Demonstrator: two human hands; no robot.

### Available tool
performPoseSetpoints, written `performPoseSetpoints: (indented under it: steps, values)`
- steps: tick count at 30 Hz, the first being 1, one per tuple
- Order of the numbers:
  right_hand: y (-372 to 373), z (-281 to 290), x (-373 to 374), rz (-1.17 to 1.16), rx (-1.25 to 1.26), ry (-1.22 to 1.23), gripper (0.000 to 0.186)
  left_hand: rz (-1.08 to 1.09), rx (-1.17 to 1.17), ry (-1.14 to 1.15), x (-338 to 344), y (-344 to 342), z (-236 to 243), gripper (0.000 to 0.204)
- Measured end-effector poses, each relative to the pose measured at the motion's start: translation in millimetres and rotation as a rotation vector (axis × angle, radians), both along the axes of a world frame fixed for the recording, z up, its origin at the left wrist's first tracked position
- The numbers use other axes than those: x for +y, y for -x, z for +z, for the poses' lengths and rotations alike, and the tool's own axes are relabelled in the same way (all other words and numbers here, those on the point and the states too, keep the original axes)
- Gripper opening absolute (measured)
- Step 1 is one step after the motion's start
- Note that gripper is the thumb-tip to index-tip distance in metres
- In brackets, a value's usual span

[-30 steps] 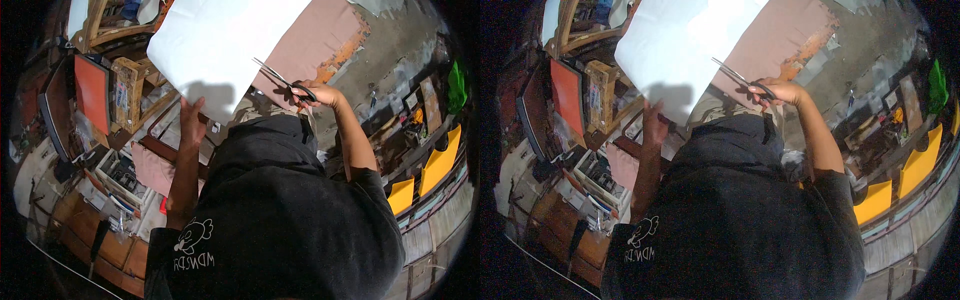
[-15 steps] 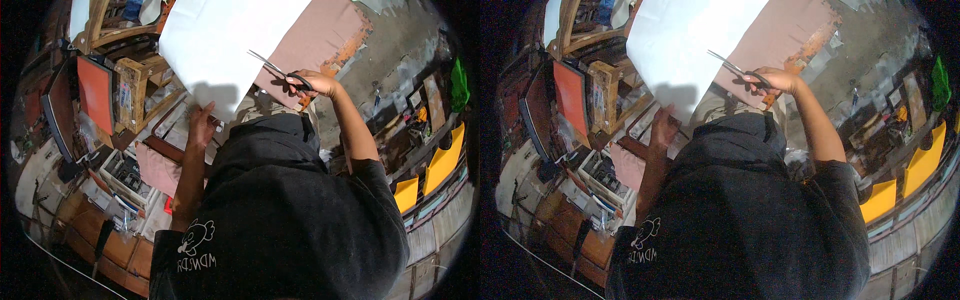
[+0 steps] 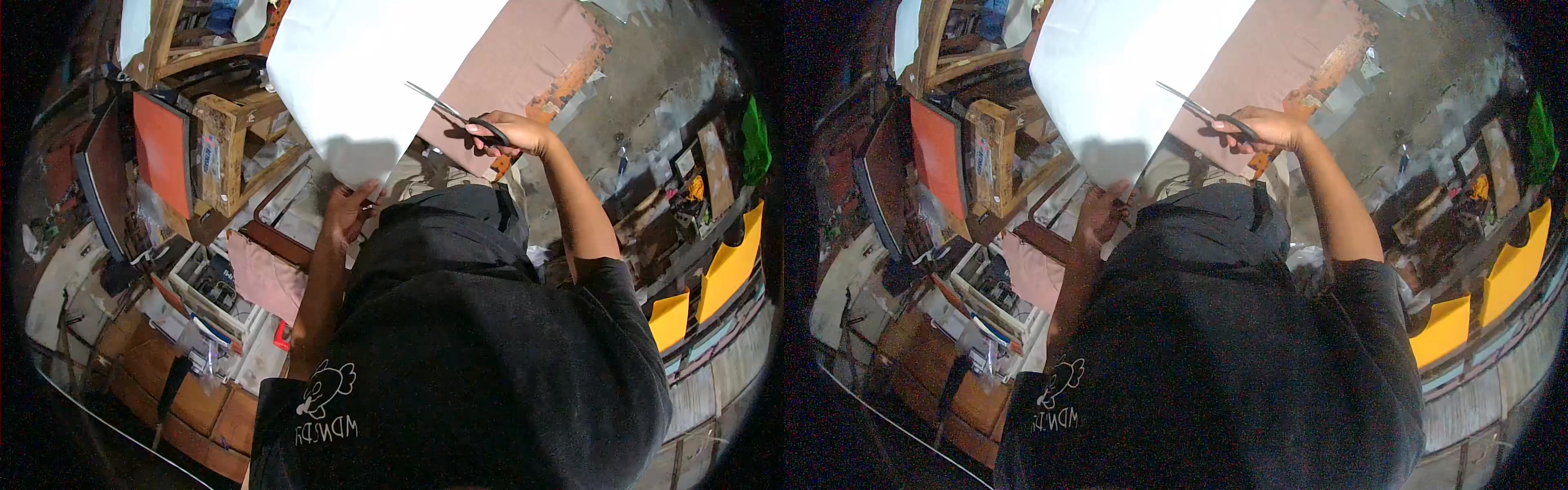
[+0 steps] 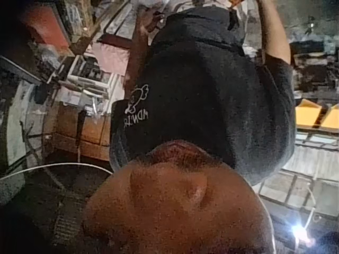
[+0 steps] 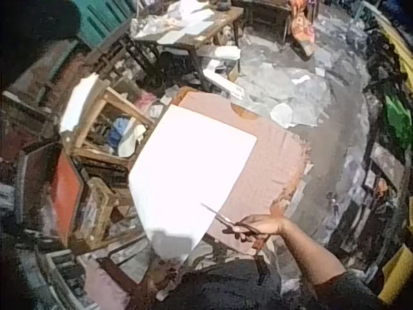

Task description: The person prepares a piece of pink fabric with a bunny design on a wooden table. They place a white paper sheet over the fabric, smooth it down, and wipe the surface with a cloth. The person then uses scissors to cut the white paper along the edges of the fabric design.

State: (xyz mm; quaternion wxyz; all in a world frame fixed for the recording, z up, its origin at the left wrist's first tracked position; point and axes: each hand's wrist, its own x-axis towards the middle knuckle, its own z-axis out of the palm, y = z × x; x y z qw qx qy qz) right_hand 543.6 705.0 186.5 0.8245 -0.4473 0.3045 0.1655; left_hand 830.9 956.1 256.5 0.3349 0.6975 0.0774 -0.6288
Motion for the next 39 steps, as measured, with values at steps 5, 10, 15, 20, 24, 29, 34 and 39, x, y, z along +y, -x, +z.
performPoseSetpoints:
  steps: [5, 10, 15, 20, 24, 29, 34, 39]
  values:
    - [0, -9, 7, -0.011, -0.048, -0.035, 0.057, -0.035, -0.014, 0.005, 3, 0, 1, 0.03]
    - [0, -7, 9, -0.034, 0.001, -0.077, 0.05, -0.068, -0.043, 0.023, 6, -1, -4, 0.027]
    - [-1, -4, 8, -0.071, 0.004, -0.096, 0.053, -0.102, -0.078, -0.033, 1, 2, 3, 0.026]
    - [0, -26, 19, -0.103, -0.042, -0.086, 0.053, -0.121, -0.072, -0.015, 8, 0, -5, 0.026]
    - [-1, -28, 21, -0.125, -0.053, -0.098, 0.053, -0.113, -0.067, -0.007, 10, 0, -9, 0.027]
    - [-2, -15, 17, -0.115, -0.055, -0.062, 0.053, -0.129, -0.059, -0.014, 8, 1, -7, 0.029]
    - [2, -36, 23, -0.103, -0.057, 0.014, 0.055, -0.153, -0.061, -0.018, 9, 0, -9, 0.029]
    - [2, -33, 21, -0.089, -0.113, 0.015, 0.056, -0.136, -0.05, -0.001, 11, 0, -11, 0.028]
